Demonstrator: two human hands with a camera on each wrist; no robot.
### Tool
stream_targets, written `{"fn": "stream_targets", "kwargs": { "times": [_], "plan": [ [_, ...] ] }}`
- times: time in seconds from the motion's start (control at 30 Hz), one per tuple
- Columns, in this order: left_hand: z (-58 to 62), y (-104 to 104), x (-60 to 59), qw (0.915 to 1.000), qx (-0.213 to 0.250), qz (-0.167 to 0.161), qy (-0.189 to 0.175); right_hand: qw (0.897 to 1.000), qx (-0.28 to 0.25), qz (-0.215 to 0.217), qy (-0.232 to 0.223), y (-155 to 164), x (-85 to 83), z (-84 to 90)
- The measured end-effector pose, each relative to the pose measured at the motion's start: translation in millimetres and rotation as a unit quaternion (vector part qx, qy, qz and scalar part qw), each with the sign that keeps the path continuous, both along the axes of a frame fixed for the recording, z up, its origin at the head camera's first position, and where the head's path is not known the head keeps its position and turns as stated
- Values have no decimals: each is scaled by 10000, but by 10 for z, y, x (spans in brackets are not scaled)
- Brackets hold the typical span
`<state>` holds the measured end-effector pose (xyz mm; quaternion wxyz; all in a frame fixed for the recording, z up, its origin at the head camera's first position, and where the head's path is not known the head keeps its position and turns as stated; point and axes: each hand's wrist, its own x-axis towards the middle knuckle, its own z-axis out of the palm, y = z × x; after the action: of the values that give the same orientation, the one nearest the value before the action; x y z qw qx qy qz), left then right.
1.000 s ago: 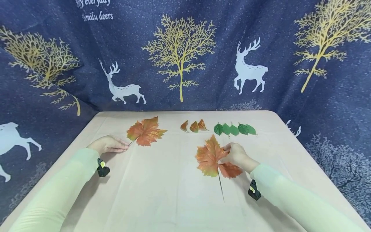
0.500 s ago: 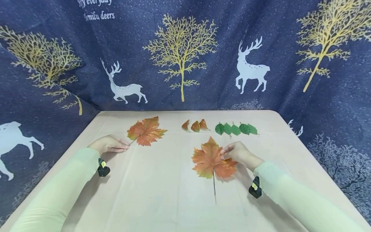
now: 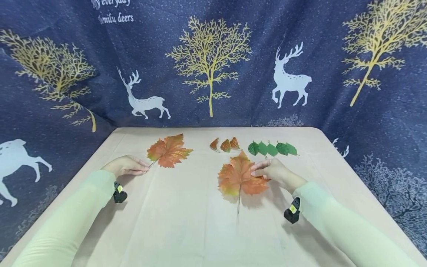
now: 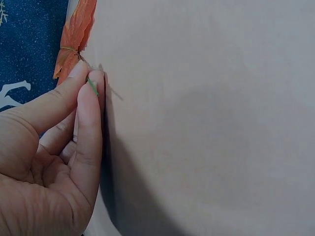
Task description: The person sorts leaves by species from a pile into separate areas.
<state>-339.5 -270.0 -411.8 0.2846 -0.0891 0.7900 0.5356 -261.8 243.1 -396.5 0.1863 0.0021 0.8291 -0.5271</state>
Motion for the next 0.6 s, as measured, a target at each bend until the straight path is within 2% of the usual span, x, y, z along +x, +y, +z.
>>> {"fn": "stream_targets", "kwargs": {
  "times": [0.2,0.43,0.6],
  "plan": [
    [-4,-13,5,10000,-18,54,35,9999,-132,60,41,-89,-78,33],
    [3,-8,22,9994,-73,-49,337,9998,-188,21,93,-318,-271,122],
    [-17,0,40,9994,-189,-39,282,9996,-182,174,95,-509,-407,165]
  ]
}}
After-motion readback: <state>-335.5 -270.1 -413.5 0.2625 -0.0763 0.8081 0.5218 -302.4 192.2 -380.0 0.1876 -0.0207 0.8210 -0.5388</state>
